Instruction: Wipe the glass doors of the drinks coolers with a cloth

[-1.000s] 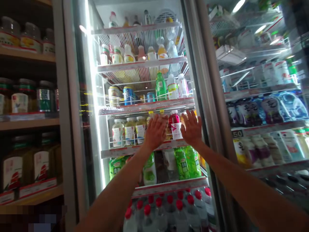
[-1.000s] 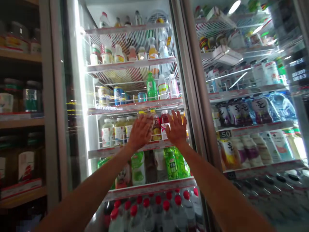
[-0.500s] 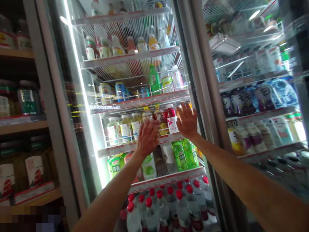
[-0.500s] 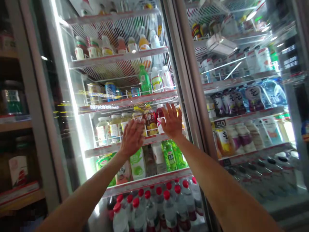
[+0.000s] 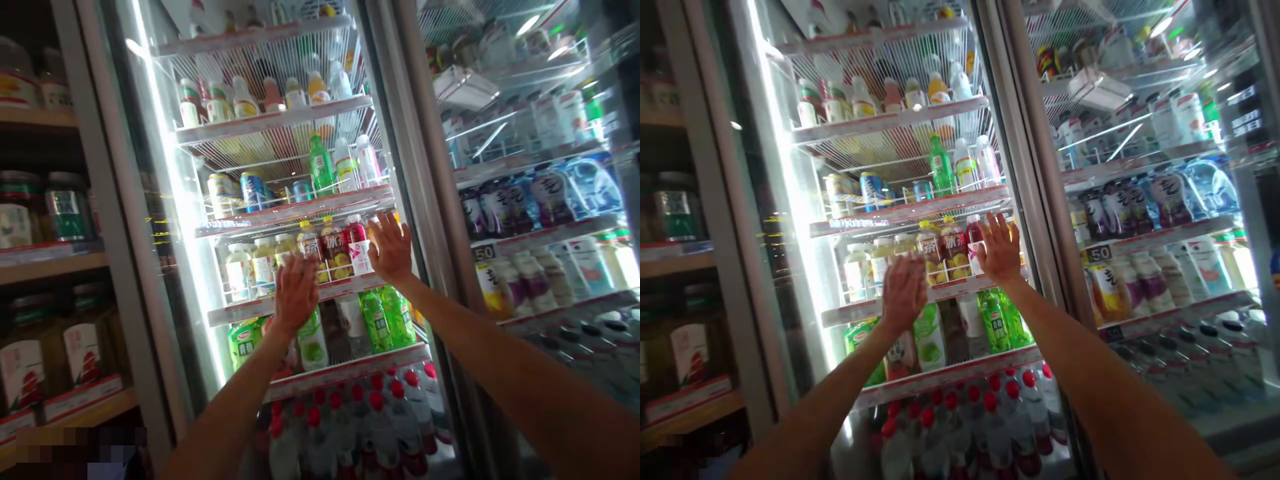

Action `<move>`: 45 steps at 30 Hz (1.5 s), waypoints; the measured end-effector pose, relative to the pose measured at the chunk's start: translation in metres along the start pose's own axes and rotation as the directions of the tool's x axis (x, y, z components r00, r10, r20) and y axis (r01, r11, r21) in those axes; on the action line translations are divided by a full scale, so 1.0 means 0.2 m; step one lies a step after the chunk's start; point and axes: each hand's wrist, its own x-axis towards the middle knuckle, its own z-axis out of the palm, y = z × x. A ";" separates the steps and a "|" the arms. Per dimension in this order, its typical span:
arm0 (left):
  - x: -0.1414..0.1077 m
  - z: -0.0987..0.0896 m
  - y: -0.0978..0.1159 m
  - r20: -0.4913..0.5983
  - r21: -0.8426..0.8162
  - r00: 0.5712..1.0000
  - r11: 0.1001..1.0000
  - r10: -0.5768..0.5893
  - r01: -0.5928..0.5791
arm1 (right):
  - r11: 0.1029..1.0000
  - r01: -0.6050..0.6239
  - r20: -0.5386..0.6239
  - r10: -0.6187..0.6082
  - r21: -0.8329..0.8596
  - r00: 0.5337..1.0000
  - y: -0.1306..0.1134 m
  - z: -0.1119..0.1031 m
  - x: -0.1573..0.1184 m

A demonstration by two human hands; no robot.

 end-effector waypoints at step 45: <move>-0.23 -0.19 -0.41 -0.279 0.108 0.804 0.815 -0.524 0.569 | 1.000 -0.026 -0.013 0.026 -0.002 1.000 -0.01 0.01 -0.02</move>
